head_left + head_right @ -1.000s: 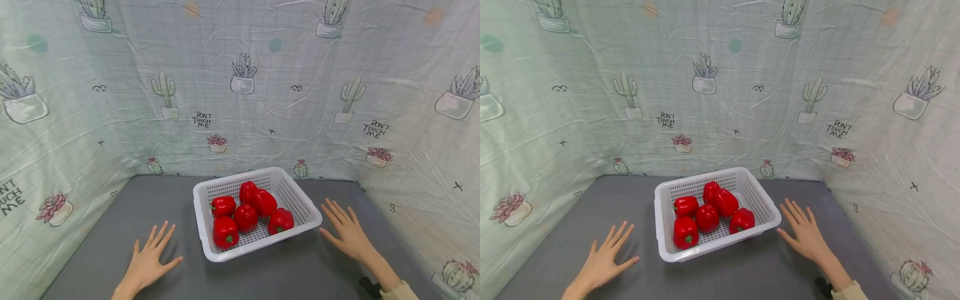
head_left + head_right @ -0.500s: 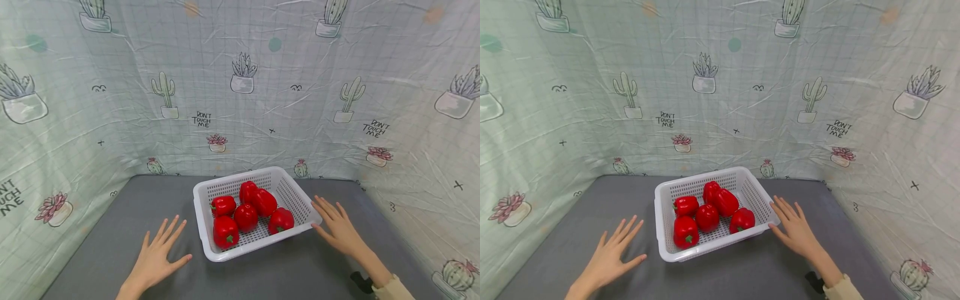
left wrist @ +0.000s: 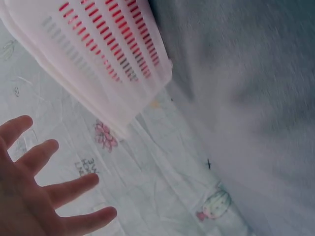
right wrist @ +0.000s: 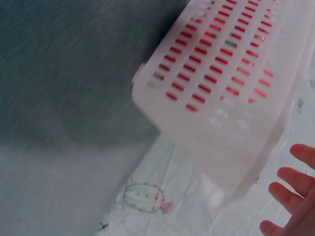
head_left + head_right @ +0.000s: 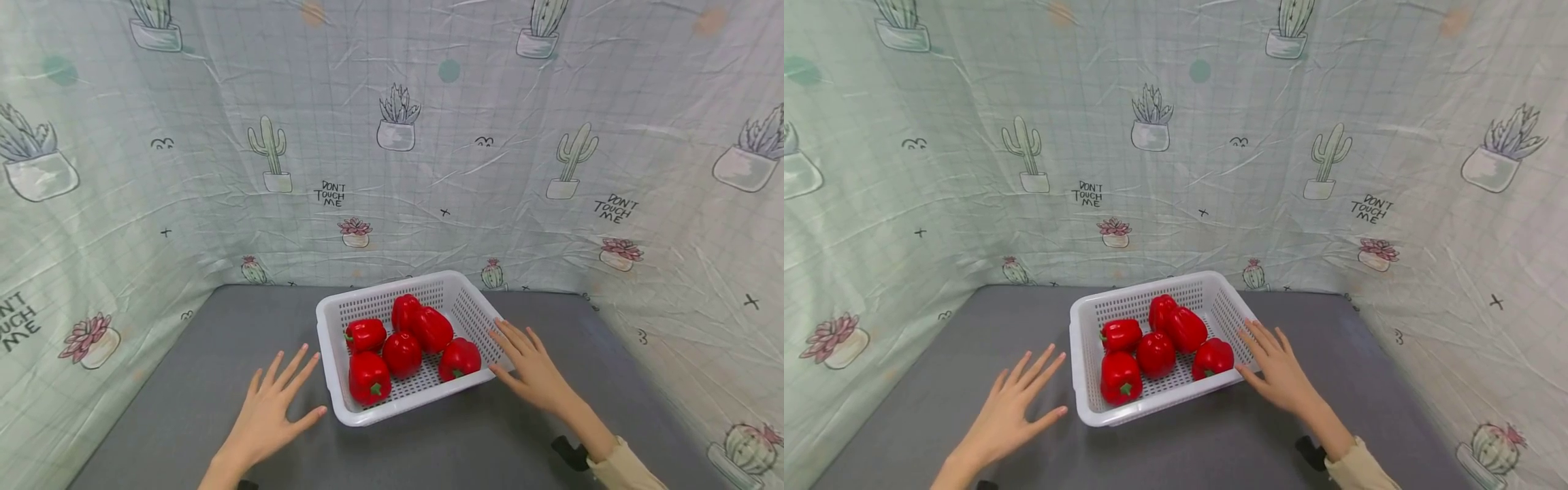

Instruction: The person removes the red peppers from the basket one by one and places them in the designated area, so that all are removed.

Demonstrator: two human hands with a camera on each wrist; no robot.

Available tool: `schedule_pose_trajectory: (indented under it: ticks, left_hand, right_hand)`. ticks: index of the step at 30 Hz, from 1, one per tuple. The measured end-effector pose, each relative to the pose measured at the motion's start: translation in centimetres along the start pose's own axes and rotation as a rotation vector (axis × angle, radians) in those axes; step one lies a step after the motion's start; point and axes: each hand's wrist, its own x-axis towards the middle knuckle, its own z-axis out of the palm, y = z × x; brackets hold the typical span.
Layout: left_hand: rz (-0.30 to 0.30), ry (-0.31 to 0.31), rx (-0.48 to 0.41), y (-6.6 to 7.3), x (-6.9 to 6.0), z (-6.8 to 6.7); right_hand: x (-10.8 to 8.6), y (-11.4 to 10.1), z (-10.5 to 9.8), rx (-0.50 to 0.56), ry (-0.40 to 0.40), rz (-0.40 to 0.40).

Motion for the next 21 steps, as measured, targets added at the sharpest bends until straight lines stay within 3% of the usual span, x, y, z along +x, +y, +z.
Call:
schedule_pose_trajectory:
  ticks: [9,13,21]
  left_hand:
    - [0.071,0.033,-0.021,1.9,0.5,1.7]
    - [0.067,-0.014,-0.035,2.8,0.9,2.3]
    - [0.026,-0.045,-0.048,3.3,1.2,3.3]
  right_hand:
    - [1.9,-1.8,1.4,0.058,-0.010,0.015]
    - [2.7,-2.2,2.2,0.071,-0.005,0.012]
    - [3.5,-2.8,3.5,0.131,-0.026,0.062]
